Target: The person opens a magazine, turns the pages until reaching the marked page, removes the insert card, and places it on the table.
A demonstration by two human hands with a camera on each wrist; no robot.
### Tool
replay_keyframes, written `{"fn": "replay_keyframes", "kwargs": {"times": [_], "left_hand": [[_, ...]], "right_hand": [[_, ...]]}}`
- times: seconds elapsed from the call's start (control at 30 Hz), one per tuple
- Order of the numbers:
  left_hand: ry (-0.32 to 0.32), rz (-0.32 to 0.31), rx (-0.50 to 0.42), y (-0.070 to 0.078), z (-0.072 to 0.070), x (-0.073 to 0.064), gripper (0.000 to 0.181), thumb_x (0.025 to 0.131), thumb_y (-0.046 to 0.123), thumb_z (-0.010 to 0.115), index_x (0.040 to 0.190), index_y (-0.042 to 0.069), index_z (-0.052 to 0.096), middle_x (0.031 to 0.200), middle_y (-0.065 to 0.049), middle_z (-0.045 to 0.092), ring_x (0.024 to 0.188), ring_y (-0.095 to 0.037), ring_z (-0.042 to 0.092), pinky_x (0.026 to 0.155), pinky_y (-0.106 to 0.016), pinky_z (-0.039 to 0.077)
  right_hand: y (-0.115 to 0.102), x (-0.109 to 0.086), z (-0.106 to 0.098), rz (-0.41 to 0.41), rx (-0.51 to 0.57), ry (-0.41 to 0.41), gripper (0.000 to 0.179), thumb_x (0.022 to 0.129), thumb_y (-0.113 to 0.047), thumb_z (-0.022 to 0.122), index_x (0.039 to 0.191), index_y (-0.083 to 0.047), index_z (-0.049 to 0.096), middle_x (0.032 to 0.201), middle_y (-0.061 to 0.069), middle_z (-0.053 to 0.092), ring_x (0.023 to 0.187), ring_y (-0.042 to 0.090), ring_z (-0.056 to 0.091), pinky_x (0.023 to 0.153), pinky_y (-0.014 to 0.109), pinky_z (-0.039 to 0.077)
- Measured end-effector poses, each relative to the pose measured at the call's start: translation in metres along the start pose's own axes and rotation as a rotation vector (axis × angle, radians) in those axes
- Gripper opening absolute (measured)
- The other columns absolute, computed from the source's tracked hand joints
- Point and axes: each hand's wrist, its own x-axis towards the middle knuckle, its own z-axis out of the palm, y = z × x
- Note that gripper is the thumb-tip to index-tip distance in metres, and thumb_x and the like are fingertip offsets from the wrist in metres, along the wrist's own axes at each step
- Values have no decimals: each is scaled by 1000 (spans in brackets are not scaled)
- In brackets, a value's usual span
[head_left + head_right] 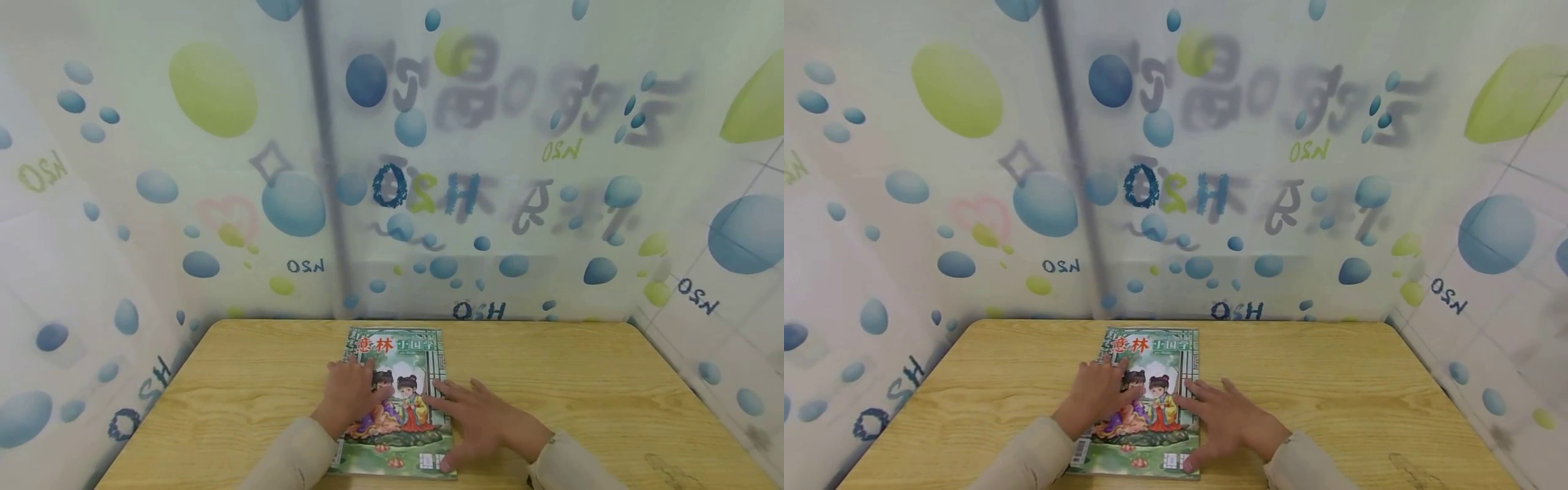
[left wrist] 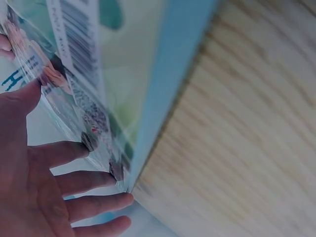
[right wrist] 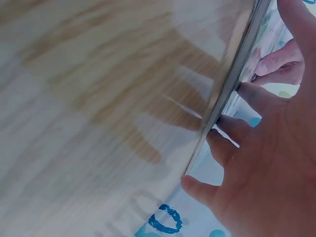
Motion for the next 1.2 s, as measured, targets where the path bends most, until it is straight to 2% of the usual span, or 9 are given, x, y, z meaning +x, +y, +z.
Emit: {"fn": "replay_keyframes", "kwargs": {"times": [0.23,0.37,0.57,0.73,0.87,1.03,1.2], "left_hand": [[-41,-15,-66,4,-3,-2,78,87,72,52,132,10,63,111,-22,67,95,-43,65,83,-57,52],[-80,9,-71,4,-6,-4,79,87,72,51,137,12,59,120,-22,64,102,-43,64,84,-56,52],[-149,81,-162,-1,-12,-8,73,90,67,53,144,17,53,139,-21,55,119,-44,56,90,-60,49],[-171,142,-252,-6,-13,-15,68,93,60,56,145,16,51,143,-18,51,128,-42,50,94,-63,45],[-184,204,-267,-8,-14,-20,68,92,61,55,145,17,52,146,-15,50,133,-41,47,96,-64,44],[-185,297,-319,-13,-15,-24,75,85,67,61,145,22,54,149,-15,47,135,-43,45,97,-67,41],[-206,347,-409,-18,-16,-28,88,74,73,68,146,24,53,150,-16,46,136,-45,42,98,-71,37]], "right_hand": [[2,-4,1,-6,-7,23,103,70,-79,65,156,-32,33,163,6,25,147,35,27,113,66,17],[5,-6,2,-2,-7,28,104,69,-80,66,156,-33,34,163,7,26,147,35,27,113,66,18],[12,-13,1,-11,-13,41,104,69,-78,67,155,-32,35,162,9,28,145,36,30,111,66,22],[18,-18,1,-36,-22,61,103,69,-77,68,155,-30,36,161,11,30,143,39,33,109,68,25],[23,-21,2,-20,-20,61,104,67,-79,67,155,-32,36,160,10,31,143,38,33,109,68,26],[30,-27,3,8,-21,52,104,66,-83,64,154,-35,37,161,8,31,145,35,32,109,67,26],[36,-33,3,3,3,47,102,67,-81,66,154,-36,37,161,7,31,145,35,32,108,67,28]]}}
